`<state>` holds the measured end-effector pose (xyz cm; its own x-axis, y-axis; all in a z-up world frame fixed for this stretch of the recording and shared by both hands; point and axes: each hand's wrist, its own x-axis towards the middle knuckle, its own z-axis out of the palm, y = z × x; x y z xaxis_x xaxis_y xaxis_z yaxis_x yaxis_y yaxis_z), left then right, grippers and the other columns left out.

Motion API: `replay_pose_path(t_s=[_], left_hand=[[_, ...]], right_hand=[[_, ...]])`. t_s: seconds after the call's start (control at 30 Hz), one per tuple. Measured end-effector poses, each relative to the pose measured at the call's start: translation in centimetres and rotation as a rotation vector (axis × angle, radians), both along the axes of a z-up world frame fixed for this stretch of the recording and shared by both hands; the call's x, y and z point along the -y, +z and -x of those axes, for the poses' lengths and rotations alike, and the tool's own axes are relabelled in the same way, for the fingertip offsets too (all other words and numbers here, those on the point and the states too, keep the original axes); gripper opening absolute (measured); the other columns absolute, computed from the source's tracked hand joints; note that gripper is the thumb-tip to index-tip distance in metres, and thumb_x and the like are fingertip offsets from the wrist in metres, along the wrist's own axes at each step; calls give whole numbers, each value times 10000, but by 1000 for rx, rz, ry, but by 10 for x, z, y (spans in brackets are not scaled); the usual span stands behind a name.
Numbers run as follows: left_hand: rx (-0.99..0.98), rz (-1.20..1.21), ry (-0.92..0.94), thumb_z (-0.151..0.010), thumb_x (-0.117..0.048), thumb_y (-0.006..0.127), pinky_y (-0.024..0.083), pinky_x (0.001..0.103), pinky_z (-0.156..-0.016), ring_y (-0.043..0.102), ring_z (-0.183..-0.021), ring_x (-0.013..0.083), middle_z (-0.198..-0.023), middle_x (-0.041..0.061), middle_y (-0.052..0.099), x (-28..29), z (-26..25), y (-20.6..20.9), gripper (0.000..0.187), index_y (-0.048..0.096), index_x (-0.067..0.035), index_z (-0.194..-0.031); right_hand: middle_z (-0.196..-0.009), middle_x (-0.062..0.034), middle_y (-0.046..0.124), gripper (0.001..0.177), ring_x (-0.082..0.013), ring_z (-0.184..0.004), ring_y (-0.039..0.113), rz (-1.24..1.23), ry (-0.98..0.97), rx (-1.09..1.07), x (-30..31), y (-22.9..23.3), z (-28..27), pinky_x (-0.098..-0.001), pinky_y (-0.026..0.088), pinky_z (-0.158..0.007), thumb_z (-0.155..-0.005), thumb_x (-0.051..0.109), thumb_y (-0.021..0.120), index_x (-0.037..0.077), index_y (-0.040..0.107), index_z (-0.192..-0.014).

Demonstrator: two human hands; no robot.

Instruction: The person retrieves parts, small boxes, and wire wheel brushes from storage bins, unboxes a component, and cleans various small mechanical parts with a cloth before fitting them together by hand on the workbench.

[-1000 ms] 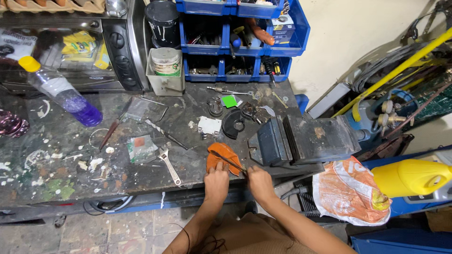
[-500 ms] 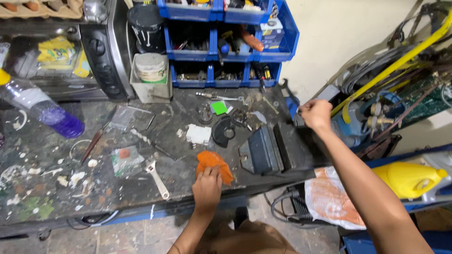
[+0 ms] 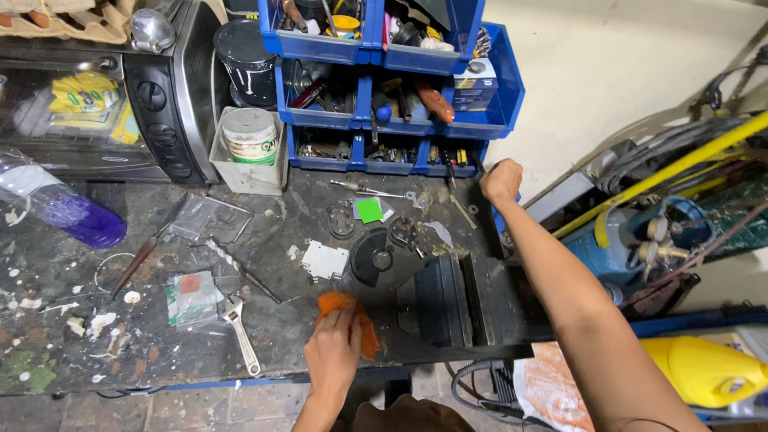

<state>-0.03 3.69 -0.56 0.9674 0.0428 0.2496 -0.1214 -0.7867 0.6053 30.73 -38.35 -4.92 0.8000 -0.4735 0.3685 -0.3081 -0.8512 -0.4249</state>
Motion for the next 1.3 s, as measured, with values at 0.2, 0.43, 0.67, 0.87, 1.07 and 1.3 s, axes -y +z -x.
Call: replay_pose_path(t_s=[0.2,0.43,0.67,0.87,1.07,1.3], left_hand=[[63,40,41,-871,-178,672,567,427,-737,702,-910,321,-983,84,743,4,-9,4,268,753,-99,-1114],[-10,24,52,-893,-175,663,563,420,-719,704,-848,309,-934,85,739,4,-18,5,234,755,-93,-1091],[-71,33,48,-895,-180,671,560,431,-720,708,-858,310,-939,85,734,1,-20,1,208,757,-98,-1066],[-43,48,28,-889,-154,677,563,429,-718,710,-863,310,-949,87,734,-2,-17,0,214,749,-89,-1079],[-8,46,20,-873,-156,681,557,441,-724,704,-870,324,-949,98,732,-10,-13,-3,231,755,-98,-1085],[26,30,-1,-841,-152,687,552,451,-711,697,-856,341,-932,109,723,-14,-8,-8,286,749,-97,-1115]], right_hand=[[-799,-315,690,56,-467,-809,712,-76,-81,69,6,-21,-42,-483,572,-772,-768,-10,724,-51,751,-741],[-665,-218,693,312,-348,-623,678,-236,-98,77,6,-39,-58,-441,564,-718,-720,123,933,-29,676,-630],[-664,-138,695,404,-244,-630,667,-436,-320,96,-11,-28,-60,-435,575,-664,-629,118,978,-35,605,-601],[-703,-160,712,396,-328,-655,688,-442,-391,91,-35,5,-35,-448,564,-695,-574,176,1011,5,654,-585],[-706,-224,667,224,-348,-651,692,-119,144,140,-63,11,24,-460,543,-670,-904,201,841,26,749,-800],[-1154,-264,684,907,-445,-1050,659,62,1085,-285,-119,-3,64,-506,527,-897,-483,309,981,-29,665,-1263]])
